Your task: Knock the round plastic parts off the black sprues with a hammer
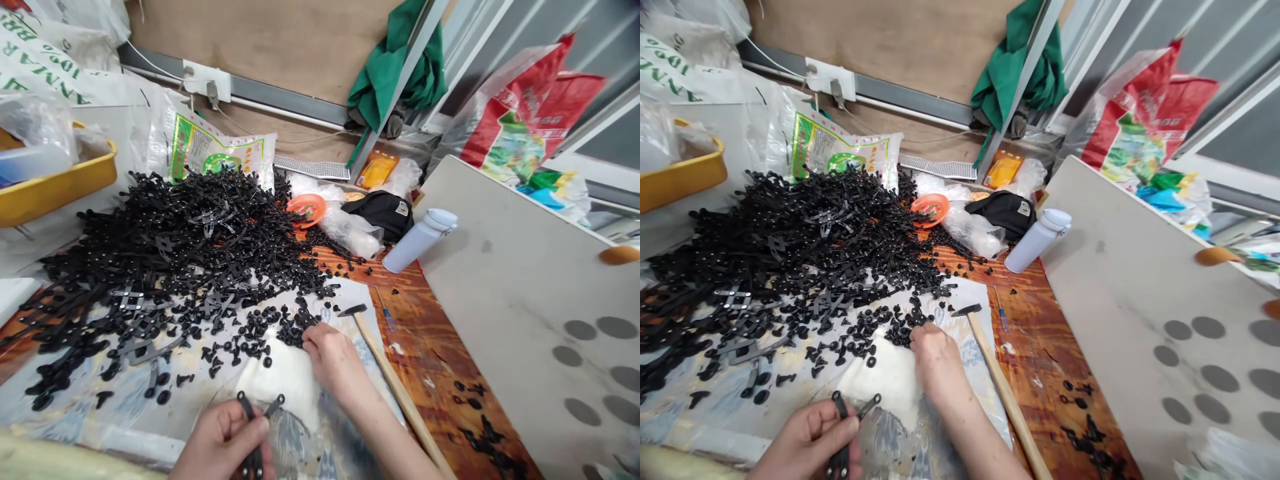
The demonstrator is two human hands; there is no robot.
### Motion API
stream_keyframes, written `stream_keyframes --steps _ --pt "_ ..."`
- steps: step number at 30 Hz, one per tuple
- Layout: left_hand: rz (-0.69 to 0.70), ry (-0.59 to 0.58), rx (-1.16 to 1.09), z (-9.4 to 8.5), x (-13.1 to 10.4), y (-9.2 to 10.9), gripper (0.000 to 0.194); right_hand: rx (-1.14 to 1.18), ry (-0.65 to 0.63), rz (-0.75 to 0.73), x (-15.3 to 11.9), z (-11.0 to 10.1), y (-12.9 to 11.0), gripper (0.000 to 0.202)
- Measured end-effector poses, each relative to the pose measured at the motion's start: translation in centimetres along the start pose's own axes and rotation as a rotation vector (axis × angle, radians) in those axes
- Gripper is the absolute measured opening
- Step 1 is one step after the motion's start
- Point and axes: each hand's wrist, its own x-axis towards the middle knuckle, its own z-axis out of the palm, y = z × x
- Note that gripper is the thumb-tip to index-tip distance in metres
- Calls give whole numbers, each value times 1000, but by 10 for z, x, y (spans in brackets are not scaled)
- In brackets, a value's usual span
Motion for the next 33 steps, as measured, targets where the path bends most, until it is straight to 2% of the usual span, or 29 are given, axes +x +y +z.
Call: stream_keyframes --steps 5,8,10,14,18,21,23,25,28,30,33 --pt "19 25 -91 3 -1 -2 50 -22 30 -26 -13 3 -10 14" --pt "38 63 -134 4 -1 -1 48 46 -22 -133 -29 13 -18 12" --pt "50 87 -145 6 0 1 49 55 -2 -161 -32 18 -19 13" --pt "67 90 -144 9 -2 5 49 -55 119 -43 -17 16 -11 16" --pt "79 104 -153 7 -3 3 48 -168 111 -9 -1 6 -6 17" --pt "52 89 -182 6 -4 2 50 -201 118 8 -8 2 -15 16" --pt "43 68 -200 6 -4 1 50 -164 75 8 -22 3 -24 15" --pt "44 55 -211 6 -3 2 46 -91 -30 -20 -36 7 -32 15" --pt "34 86 -210 6 -4 4 40 15 -129 -38 -49 9 -30 10" --pt "26 126 -211 7 -5 6 37 84 -85 6 -51 3 -15 10" --pt "22 177 -231 10 -8 8 37 86 163 130 -47 -15 13 19"
